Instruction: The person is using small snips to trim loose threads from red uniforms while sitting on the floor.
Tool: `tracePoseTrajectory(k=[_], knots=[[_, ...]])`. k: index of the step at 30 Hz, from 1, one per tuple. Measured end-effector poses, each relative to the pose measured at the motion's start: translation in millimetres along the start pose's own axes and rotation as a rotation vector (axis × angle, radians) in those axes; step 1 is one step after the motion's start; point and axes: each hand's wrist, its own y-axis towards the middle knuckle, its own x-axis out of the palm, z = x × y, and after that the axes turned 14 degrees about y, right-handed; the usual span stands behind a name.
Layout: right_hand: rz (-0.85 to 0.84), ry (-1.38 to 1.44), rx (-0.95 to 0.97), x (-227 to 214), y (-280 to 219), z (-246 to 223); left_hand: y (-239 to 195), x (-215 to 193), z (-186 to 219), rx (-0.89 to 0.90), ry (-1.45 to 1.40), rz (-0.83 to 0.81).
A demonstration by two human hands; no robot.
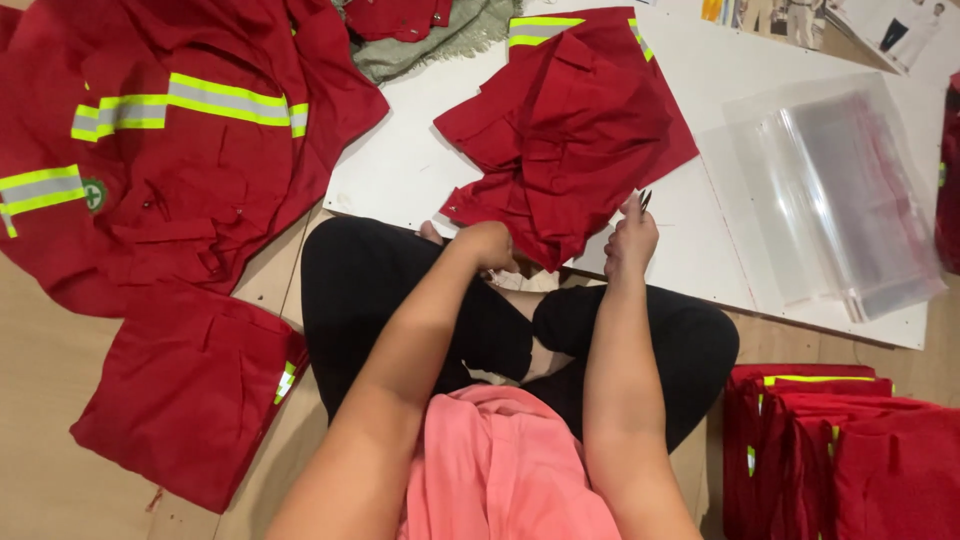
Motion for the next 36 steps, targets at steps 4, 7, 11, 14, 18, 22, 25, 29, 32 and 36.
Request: tracePoseTrajectory(k=[4, 7, 11, 14, 18, 22, 25, 29, 32, 36], knots=[[-0.077, -0.132, -0.132, -27.0, 35.8, 47.3, -16.8, -6.4, 7.7, 0.121, -0.6, -0.024], [-0.168, -0.233, -0.1, -25.5, 28.4, 56.0, -2.9, 1.9, 3.7, 0.062, -0.664, 0.403], [-0.426, -0.71, -0.202, -15.6, 0.9, 50.1, 34.7, 36.9, -12.8, -0.123, -0.632, 0.556], [-0.481, -1.033, -0.244, -13.5, -3.5, 53.1, 61.0, 64.1, -18.6, -0.155, -0.329, 0.492], [-0.246, -0.829, -0.242, -28.8, 24.6, 75.9, 80.2, 84.8, -15.7, -0.129, -0.204, 0.4], [-0.123, -0.338, -0.036, -31.6, 57.7, 100.5, 67.3, 76.4, -10.1, -0.124, -0.189, 0.381], [-0.118, -0.273, -0.014, -25.4, 49.0, 94.1, 38.1, 57.5, 6.4, -0.11, -0.167, 0.367], [-0.126, -0.292, -0.048, -28.6, 54.3, 97.8, -40.4, 21.7, 48.5, 0.036, -0.177, 0.558], [-0.144, -0.332, -0.097, -30.0, 65.6, 108.6, -85.3, 17.8, 79.0, 0.233, -0.243, 1.012], [-0.222, -0.51, -0.246, -22.6, 33.7, 83.3, -65.2, 158.1, 131.2, -0.022, 0.115, 1.321]])
